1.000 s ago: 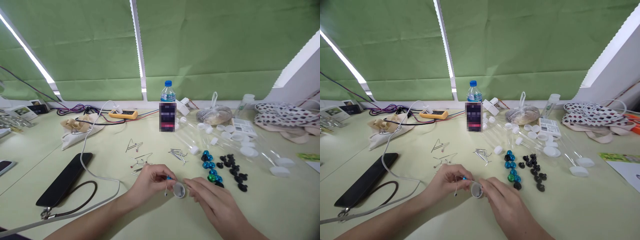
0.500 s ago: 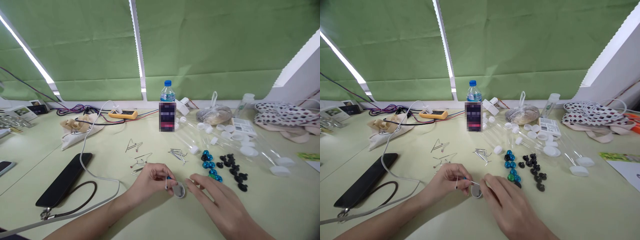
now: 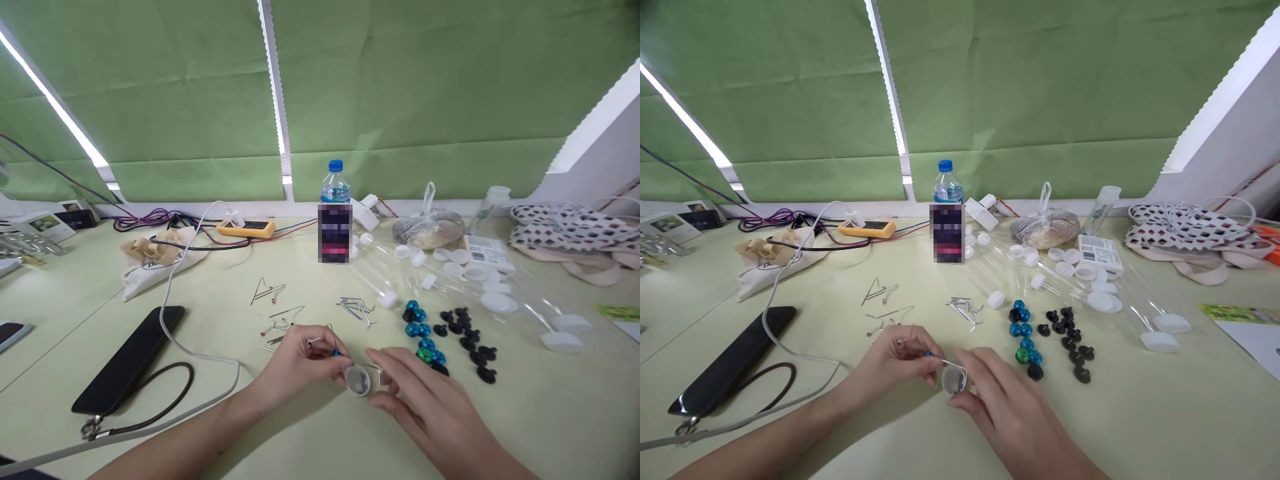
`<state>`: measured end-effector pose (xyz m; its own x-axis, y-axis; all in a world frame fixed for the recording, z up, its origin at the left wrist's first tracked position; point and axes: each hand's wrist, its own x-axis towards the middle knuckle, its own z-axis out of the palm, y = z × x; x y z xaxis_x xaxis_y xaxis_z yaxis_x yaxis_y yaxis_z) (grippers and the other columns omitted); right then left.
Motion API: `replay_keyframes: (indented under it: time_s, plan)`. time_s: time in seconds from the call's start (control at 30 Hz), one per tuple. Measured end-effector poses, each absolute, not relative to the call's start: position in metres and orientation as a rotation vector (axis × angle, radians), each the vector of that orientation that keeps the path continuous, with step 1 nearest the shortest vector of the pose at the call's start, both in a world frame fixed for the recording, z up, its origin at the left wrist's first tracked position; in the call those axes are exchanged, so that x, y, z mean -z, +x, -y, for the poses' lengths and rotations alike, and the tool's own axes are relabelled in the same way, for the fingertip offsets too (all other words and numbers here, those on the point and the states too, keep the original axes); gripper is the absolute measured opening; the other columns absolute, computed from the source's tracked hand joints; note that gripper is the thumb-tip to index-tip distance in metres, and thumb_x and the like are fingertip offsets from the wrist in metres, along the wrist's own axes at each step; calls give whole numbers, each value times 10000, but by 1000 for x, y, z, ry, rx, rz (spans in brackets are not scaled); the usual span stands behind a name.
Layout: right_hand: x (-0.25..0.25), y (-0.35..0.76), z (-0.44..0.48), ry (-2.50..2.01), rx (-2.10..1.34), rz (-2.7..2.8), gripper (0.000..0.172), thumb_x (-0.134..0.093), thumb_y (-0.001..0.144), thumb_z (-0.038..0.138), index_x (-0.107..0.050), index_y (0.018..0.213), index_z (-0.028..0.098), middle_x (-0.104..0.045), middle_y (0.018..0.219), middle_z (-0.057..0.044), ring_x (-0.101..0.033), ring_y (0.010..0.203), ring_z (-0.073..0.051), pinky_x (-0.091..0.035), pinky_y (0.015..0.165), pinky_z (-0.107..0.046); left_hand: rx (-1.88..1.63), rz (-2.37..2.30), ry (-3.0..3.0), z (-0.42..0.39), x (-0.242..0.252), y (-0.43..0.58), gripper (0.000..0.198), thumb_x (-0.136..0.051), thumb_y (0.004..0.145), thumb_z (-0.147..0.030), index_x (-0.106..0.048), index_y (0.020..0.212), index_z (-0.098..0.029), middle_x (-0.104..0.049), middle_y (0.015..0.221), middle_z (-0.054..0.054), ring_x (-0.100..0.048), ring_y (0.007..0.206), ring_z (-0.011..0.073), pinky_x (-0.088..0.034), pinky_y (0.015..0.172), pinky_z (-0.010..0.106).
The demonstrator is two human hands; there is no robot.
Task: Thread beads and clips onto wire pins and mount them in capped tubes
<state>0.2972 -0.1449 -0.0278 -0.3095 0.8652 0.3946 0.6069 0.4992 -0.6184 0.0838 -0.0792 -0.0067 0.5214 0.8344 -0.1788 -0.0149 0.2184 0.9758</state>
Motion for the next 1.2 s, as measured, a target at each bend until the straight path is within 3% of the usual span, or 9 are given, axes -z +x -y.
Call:
replay_keyframes:
  time_s: [0.07,0.13,0.23,0.33,0.53,0.6,0.8,1.03,1.2]
  plan:
    - [31,301,150,-1101,-197,2185,322,-475,969,150,-591,1267,190,-673,1121,-131,-666,978,-237,-555,803,-344,-685,-836,1192,79,7,84,248,-809,688,-317,-684,739,-109,-698,642,36,-656,565,135,-511,608,239]
    - [30,301,151,-1049,-211,2204,366,-388,968,88,-586,1261,183,-693,963,-103,-685,860,-204,-570,708,-305,-668,-824,1203,81,9,84,240,-807,690,-312,-685,740,-110,-706,664,45,-661,574,140,-513,610,243]
    - [24,294,146,-1157,-643,1983,329,-337,1001,173,-598,1200,192,-640,699,-14,-643,543,-127,-545,477,-215,-666,-809,1258,86,12,85,216,-798,698,-299,-695,745,-114,-712,699,54,-666,597,146,-519,629,255]
    - [19,288,140,-1327,-965,1793,293,-342,1018,270,-588,1162,202,-634,647,17,-623,458,-113,-526,406,-193,-681,-812,1306,86,13,85,200,-789,707,-295,-706,754,-119,-710,715,52,-666,610,146,-519,639,255]
    - [24,296,144,-1166,28,2176,290,-390,990,180,-673,1050,187,-695,990,-118,-680,812,-223,-545,681,-340,-666,-818,1243,83,8,84,227,-793,706,-310,-693,746,-111,-703,678,53,-663,600,146,-512,628,248]
    - [23,296,145,-1147,-108,2189,341,-352,983,129,-684,1029,190,-680,840,-80,-662,729,-202,-518,627,-320,-661,-813,1248,84,8,84,232,-795,702,-314,-696,750,-110,-706,686,60,-660,600,149,-511,625,253]
    - [16,284,138,-1375,-1345,1637,304,-411,988,349,-653,1060,180,-625,653,0,-639,524,-144,-484,458,-235,-690,-854,1445,85,9,83,195,-758,745,-310,-717,778,-123,-707,705,59,-654,624,148,-499,620,244]
    - [19,295,144,-1121,-312,2126,204,-480,972,210,-625,1115,217,-697,985,-73,-674,826,-210,-515,693,-326,-734,-793,1322,79,10,81,205,-774,735,-309,-695,769,-123,-696,669,35,-652,592,134,-516,628,243]
    - [15,288,140,-1285,-1009,1833,331,-371,1009,297,-616,813,190,-606,641,4,-626,529,-134,-461,480,-236,-705,-792,1429,85,13,83,193,-756,758,-307,-715,792,-121,-722,750,68,-674,643,153,-517,644,248]
